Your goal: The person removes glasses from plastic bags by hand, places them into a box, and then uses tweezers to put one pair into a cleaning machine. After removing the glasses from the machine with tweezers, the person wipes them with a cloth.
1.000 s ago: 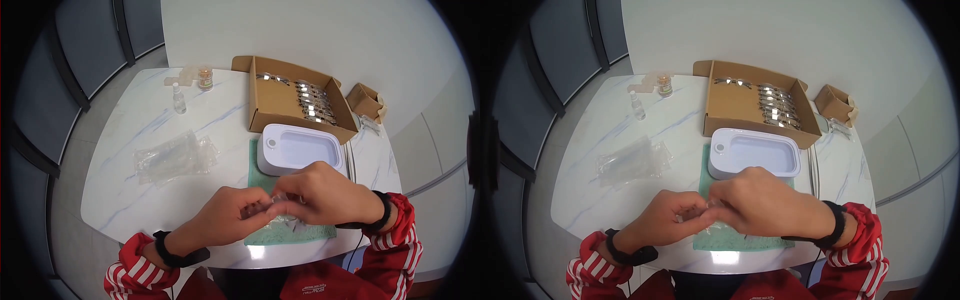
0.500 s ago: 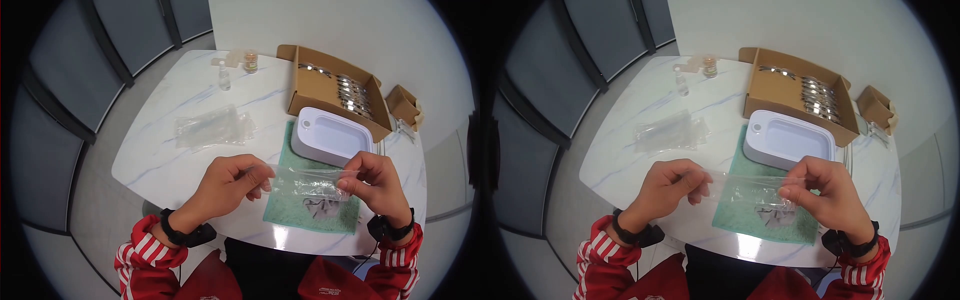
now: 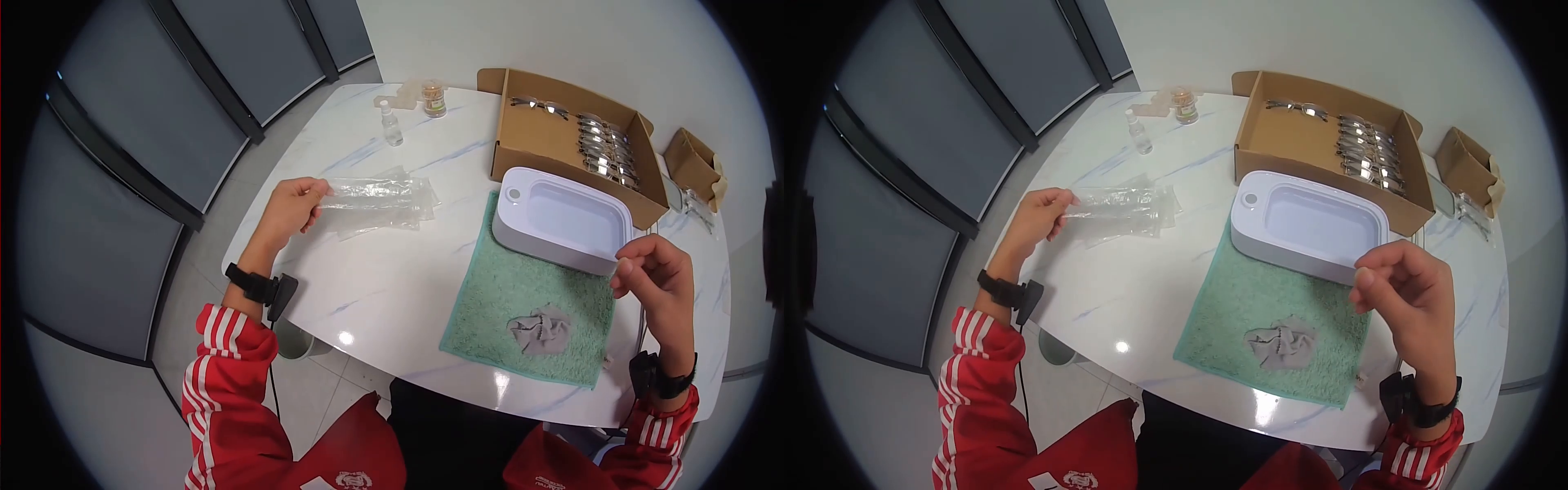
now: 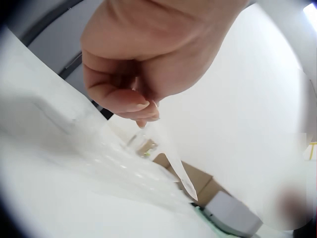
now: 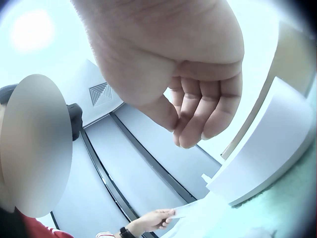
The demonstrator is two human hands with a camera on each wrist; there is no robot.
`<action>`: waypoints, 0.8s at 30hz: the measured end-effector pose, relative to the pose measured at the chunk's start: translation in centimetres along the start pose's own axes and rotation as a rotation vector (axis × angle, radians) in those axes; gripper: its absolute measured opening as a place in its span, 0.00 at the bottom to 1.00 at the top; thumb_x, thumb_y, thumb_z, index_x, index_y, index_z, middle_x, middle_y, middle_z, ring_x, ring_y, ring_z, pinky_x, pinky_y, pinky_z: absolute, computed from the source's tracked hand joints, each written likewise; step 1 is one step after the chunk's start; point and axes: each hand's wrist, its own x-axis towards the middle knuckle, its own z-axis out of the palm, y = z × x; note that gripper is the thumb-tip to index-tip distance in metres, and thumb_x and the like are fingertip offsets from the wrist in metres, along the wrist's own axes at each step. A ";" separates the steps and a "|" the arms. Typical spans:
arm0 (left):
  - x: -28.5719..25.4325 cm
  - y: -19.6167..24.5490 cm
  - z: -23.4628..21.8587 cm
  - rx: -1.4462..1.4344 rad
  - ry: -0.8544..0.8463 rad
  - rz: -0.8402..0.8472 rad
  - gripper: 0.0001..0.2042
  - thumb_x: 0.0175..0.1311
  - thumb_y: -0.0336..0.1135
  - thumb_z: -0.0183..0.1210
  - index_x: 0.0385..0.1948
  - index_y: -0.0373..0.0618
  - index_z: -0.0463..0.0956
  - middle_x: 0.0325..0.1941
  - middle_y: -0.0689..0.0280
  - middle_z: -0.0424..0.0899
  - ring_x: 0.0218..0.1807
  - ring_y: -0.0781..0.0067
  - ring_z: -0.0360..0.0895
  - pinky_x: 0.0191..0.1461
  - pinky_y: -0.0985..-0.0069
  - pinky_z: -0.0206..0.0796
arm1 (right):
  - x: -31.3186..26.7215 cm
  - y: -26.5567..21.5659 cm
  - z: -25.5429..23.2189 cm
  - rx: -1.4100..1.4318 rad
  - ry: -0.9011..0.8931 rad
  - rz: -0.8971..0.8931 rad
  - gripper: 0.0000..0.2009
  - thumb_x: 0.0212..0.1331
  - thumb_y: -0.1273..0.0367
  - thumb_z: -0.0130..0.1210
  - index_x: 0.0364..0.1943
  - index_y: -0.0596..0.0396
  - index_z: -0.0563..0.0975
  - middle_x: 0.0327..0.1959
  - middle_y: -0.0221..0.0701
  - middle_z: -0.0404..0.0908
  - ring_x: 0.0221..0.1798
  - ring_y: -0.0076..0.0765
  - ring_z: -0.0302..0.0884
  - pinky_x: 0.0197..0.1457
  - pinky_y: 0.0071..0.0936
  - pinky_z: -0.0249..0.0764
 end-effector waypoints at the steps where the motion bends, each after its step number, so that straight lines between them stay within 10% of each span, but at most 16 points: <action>1: 0.5 -0.5 0.0 0.118 0.012 -0.030 0.16 0.74 0.43 0.56 0.39 0.37 0.83 0.20 0.71 0.75 0.19 0.81 0.70 0.22 0.79 0.61 | 0.0 0.4 -0.5 -0.003 0.017 -0.003 0.04 0.65 0.74 0.61 0.39 0.61 0.79 0.27 0.27 0.83 0.30 0.19 0.80 0.35 0.18 0.77; 8: 0.9 -0.6 1.6 0.877 0.521 0.293 0.23 0.61 0.54 0.65 0.29 0.37 0.77 0.26 0.54 0.82 0.28 0.55 0.79 0.35 0.61 0.69 | -0.4 2.7 -4.8 -0.032 0.123 -0.051 0.05 0.67 0.72 0.60 0.39 0.60 0.79 0.28 0.26 0.82 0.29 0.19 0.79 0.33 0.18 0.75; 18: 2.0 4.1 9.8 0.840 -0.084 0.051 0.34 0.54 0.68 0.64 0.26 0.36 0.75 0.28 0.52 0.80 0.34 0.55 0.78 0.39 0.62 0.70 | -1.0 4.8 -7.3 -0.003 0.221 -0.006 0.06 0.68 0.70 0.58 0.37 0.58 0.79 0.26 0.26 0.80 0.28 0.19 0.76 0.31 0.17 0.71; 24: 2.6 2.8 10.6 0.901 0.050 0.131 0.38 0.53 0.73 0.60 0.30 0.33 0.80 0.29 0.48 0.84 0.34 0.47 0.83 0.42 0.58 0.73 | -1.0 6.2 -7.6 0.025 0.282 0.006 0.06 0.68 0.70 0.58 0.39 0.58 0.79 0.26 0.25 0.79 0.28 0.18 0.76 0.31 0.17 0.70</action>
